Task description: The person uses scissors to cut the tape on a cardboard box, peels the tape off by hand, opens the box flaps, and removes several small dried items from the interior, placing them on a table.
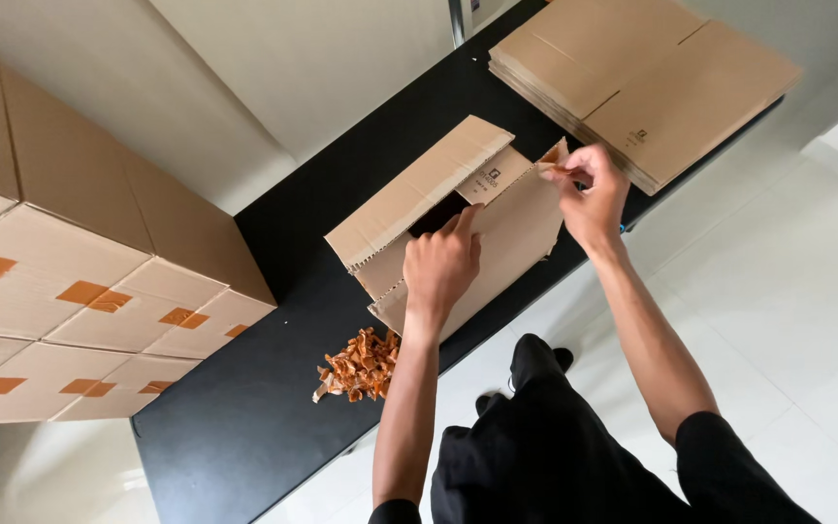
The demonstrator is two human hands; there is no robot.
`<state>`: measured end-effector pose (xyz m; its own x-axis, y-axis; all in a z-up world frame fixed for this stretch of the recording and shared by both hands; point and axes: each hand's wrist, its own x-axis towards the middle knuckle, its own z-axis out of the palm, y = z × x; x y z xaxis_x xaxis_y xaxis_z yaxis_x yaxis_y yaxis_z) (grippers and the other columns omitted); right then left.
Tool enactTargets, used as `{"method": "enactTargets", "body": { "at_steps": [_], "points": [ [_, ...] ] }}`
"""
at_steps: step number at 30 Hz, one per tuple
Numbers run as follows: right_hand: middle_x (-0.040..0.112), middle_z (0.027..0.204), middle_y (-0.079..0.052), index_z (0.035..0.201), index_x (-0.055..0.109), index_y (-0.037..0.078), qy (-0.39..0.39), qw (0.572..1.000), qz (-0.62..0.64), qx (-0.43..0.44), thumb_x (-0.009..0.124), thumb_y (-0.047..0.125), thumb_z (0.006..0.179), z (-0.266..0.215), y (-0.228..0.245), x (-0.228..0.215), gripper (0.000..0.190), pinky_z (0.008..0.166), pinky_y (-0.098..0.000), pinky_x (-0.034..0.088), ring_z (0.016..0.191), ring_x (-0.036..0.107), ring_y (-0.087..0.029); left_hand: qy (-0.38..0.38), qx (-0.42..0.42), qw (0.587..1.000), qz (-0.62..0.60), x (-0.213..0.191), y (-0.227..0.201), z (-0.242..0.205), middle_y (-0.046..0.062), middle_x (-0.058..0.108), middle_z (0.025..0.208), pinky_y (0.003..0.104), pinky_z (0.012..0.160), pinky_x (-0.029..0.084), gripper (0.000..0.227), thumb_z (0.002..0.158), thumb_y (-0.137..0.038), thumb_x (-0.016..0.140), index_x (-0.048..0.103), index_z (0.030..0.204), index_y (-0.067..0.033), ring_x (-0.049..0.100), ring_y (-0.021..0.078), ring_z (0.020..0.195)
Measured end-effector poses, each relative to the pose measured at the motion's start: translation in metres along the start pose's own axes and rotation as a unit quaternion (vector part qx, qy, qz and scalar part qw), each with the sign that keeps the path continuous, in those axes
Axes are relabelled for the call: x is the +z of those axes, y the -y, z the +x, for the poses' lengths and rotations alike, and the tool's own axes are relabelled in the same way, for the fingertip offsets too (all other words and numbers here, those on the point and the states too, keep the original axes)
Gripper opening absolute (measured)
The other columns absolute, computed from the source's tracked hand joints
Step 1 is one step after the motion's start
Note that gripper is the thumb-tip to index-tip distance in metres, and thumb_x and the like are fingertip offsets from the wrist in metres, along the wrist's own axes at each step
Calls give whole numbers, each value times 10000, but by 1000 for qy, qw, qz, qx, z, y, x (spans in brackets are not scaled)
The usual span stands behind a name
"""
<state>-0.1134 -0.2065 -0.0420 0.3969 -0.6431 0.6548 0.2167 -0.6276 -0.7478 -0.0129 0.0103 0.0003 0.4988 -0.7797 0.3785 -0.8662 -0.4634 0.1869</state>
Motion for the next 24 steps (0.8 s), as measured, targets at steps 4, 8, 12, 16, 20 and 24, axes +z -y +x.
{"method": "enactTargets", "body": {
  "at_steps": [4, 8, 12, 16, 20, 24],
  "points": [
    [715, 898, -201, 1039, 623, -39, -42, 998, -36, 2, 846, -143, 886, 5, -13, -8, 290, 761, -365, 619, 851, 749, -319, -2, 1, 1000, -7, 1, 0, 0, -3, 761, 972, 539, 620, 599, 407, 854, -256, 708, 639, 1255, -257, 739, 393, 682],
    [624, 888, -150, 1195, 737, -36, -72, 991, -99, -62, 843, -164, 871, 11, 7, -16, 364, 756, -384, 632, 844, 692, -311, 15, -5, 1000, -15, -1, -1, 1, -1, 764, 997, 546, 636, 597, 393, 869, -256, 689, 633, 1258, -259, 738, 407, 699],
    [543, 837, -46, 1020, 833, 126, -73, 982, -153, -84, 901, -28, 878, 12, 26, -18, 220, 785, -393, 563, 793, 676, -271, 38, -18, 999, -18, -4, 1, 3, 4, 752, 958, 546, 649, 594, 397, 885, -269, 667, 626, 1280, -276, 733, 413, 701],
    [542, 962, -125, 949, 785, -11, -36, 991, -111, -65, 959, -91, 768, 12, 12, -22, 264, 749, -390, 602, 835, 683, -295, 34, -16, 999, -15, -5, 1, 4, -14, 753, 958, 543, 653, 598, 415, 874, -267, 674, 633, 1285, -303, 735, 403, 698],
    [667, 1050, -199, 753, 570, -39, 27, 993, -93, -70, 990, -14, 757, 13, 19, -20, 421, 571, -297, 603, 871, 690, -340, 25, -11, 999, -18, -5, -1, 3, -14, 759, 983, 543, 644, 599, 409, 871, -254, 684, 645, 1275, -298, 734, 403, 693],
    [717, 1020, -234, 775, 576, -31, 17, 996, -82, -35, 958, -33, 831, 12, 17, -9, 386, 576, -302, 598, 819, 701, -336, 14, -3, 1000, -6, -7, -1, 3, -16, 741, 902, 526, 615, 595, 416, 857, -263, 690, 633, 1266, -306, 728, 394, 656]
  ]
}}
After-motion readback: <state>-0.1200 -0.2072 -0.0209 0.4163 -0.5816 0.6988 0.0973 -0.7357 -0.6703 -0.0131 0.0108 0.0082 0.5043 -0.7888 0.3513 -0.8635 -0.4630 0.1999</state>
